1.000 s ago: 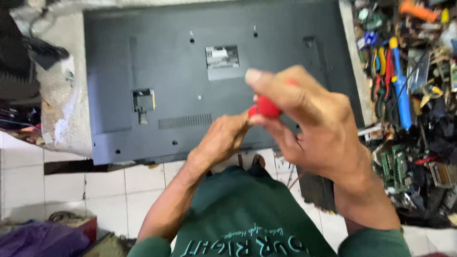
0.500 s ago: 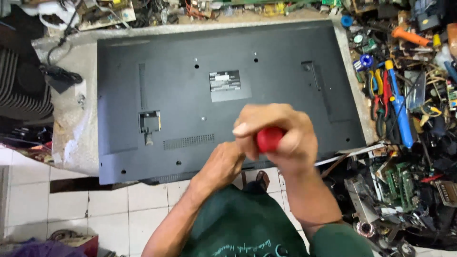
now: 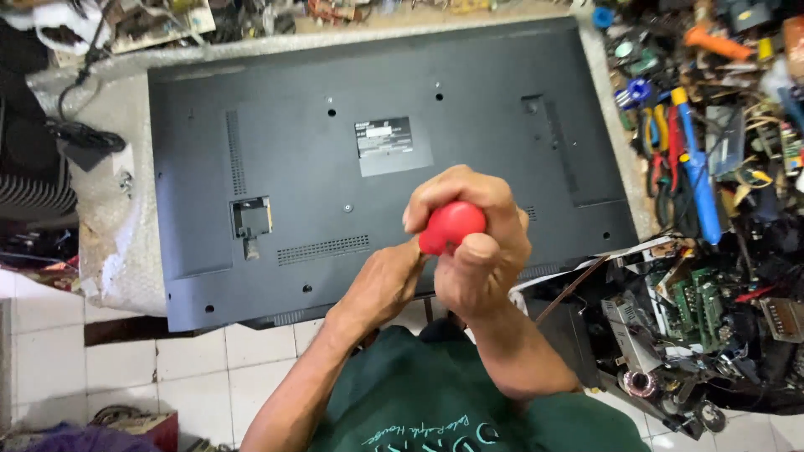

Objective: Attaching a mounting bracket to the back of a television using a manual screwdriver.

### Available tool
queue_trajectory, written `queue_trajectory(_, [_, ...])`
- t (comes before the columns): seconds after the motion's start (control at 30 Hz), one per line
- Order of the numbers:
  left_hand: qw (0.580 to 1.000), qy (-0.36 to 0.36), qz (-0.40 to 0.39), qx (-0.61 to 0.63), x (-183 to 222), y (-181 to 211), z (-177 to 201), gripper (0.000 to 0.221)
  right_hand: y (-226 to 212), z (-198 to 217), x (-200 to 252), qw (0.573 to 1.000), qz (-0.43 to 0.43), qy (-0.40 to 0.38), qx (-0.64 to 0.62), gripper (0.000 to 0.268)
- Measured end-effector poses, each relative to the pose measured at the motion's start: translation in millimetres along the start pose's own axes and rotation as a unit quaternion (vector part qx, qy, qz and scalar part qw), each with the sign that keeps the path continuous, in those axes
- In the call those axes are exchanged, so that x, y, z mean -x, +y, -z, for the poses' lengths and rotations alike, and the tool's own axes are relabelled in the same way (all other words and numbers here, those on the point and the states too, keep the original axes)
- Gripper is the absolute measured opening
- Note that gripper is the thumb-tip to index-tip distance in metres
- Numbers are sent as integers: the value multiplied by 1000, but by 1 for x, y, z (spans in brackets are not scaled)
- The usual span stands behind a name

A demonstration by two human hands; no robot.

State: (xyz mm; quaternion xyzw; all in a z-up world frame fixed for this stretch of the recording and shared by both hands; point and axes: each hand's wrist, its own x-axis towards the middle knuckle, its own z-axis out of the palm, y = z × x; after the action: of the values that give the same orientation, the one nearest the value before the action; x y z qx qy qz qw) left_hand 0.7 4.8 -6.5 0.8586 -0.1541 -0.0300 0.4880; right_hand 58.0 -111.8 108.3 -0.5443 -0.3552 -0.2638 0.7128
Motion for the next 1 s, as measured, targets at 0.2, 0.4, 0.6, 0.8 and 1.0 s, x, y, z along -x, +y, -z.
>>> queue_trajectory(0.2, [994, -8, 67, -81, 3, -66, -36, 24, 31, 31, 92, 939, -103, -152, 289, 11])
queue_trajectory(0.4, [993, 7, -121, 12, -45, -41, -13, 41, -16, 114, 58, 969, -175, -58, 164, 25])
queue_trajectory(0.6, [986, 36, -56, -152, -112, -131, -109, 47, -59, 215, 65, 932, -183, 56, 307, 19])
queue_trajectory(0.8, [958, 147, -48, -241, -123, -137, -130, 9, -65, 286, 79, 935, -167, 72, 304, 33])
queue_trajectory(1.0, [942, 263, 164, 127, -109, -50, -140, 4, -70, 345, 84, 952, -168, 109, 232, 29])
